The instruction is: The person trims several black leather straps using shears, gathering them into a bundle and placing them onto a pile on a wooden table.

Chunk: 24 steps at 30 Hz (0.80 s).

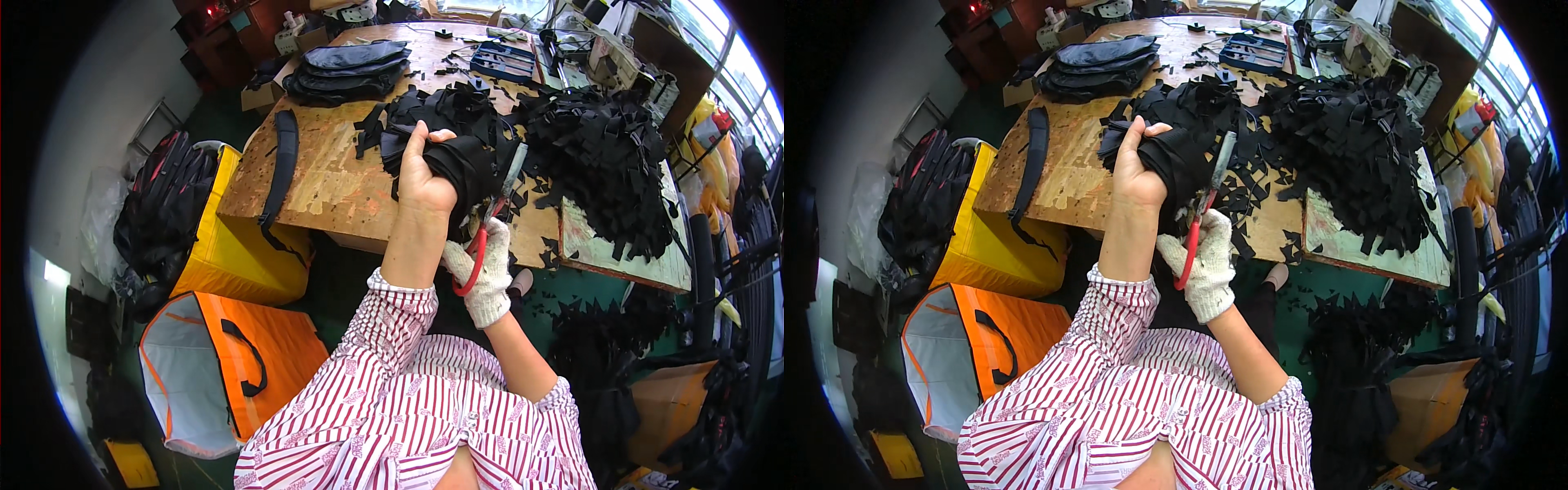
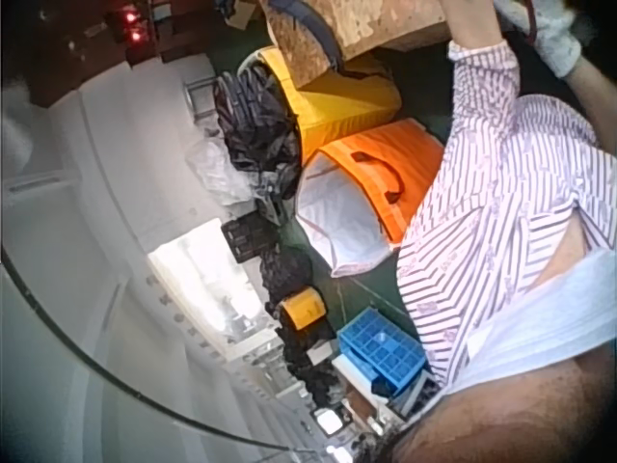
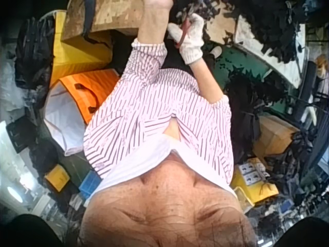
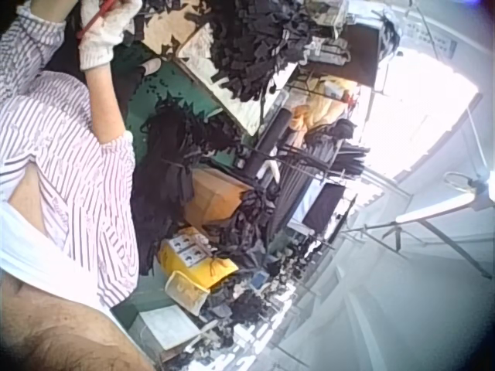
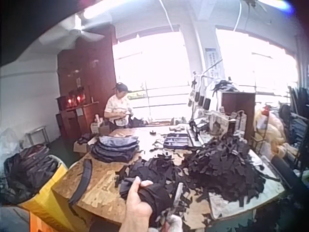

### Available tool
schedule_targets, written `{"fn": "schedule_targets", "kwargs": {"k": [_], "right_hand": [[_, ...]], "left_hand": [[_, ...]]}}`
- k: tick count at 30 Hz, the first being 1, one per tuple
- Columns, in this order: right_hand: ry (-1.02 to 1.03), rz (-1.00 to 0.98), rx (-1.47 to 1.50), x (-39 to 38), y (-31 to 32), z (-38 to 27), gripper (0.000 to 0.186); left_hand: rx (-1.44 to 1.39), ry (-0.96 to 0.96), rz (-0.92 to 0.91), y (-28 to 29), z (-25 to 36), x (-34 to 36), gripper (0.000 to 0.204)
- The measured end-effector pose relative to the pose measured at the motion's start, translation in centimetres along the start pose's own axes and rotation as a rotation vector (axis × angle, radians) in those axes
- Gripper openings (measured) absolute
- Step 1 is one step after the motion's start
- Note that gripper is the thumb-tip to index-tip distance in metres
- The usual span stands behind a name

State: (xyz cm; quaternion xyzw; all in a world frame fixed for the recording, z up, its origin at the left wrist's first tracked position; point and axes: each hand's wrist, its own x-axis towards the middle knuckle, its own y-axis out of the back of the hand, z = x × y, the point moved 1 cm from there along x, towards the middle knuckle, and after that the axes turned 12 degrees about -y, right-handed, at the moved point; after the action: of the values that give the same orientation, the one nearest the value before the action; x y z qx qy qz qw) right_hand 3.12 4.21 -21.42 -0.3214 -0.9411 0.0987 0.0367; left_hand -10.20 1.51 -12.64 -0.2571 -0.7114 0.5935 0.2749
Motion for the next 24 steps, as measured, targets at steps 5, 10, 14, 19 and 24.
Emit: {"fn": "schedule_targets", "kwargs": {"k": [5, 10, 14, 19, 24], "right_hand": [[-0.006, 0.017, -0.033, 0.1, -0.3, -0.2, 0.057], [-0.111, 0.016, -0.021, -0.4, 0.6, -0.9, 0.056], [-0.154, -0.051, 0.029, -0.7, 0.8, -1.8, 0.054], [-0.222, -0.095, 0.01, -0.7, 1.5, -1.7, 0.052], [-0.172, -0.025, 0.064, -1.3, 1.3, -2.2, 0.05]], "left_hand": [[-0.025, -0.035, 0.036, 0.1, 0.1, 0.0, 0.028], [0.036, -0.05, 0.034, 0.7, 0.9, 0.0, 0.027], [0.0, -0.043, 0.023, 1.3, 1.6, 0.1, 0.027], [0.009, -0.084, 0.117, 1.6, 1.8, 0.3, 0.028], [0.027, -0.079, 0.096, 1.5, 2.4, -0.4, 0.029]]}}
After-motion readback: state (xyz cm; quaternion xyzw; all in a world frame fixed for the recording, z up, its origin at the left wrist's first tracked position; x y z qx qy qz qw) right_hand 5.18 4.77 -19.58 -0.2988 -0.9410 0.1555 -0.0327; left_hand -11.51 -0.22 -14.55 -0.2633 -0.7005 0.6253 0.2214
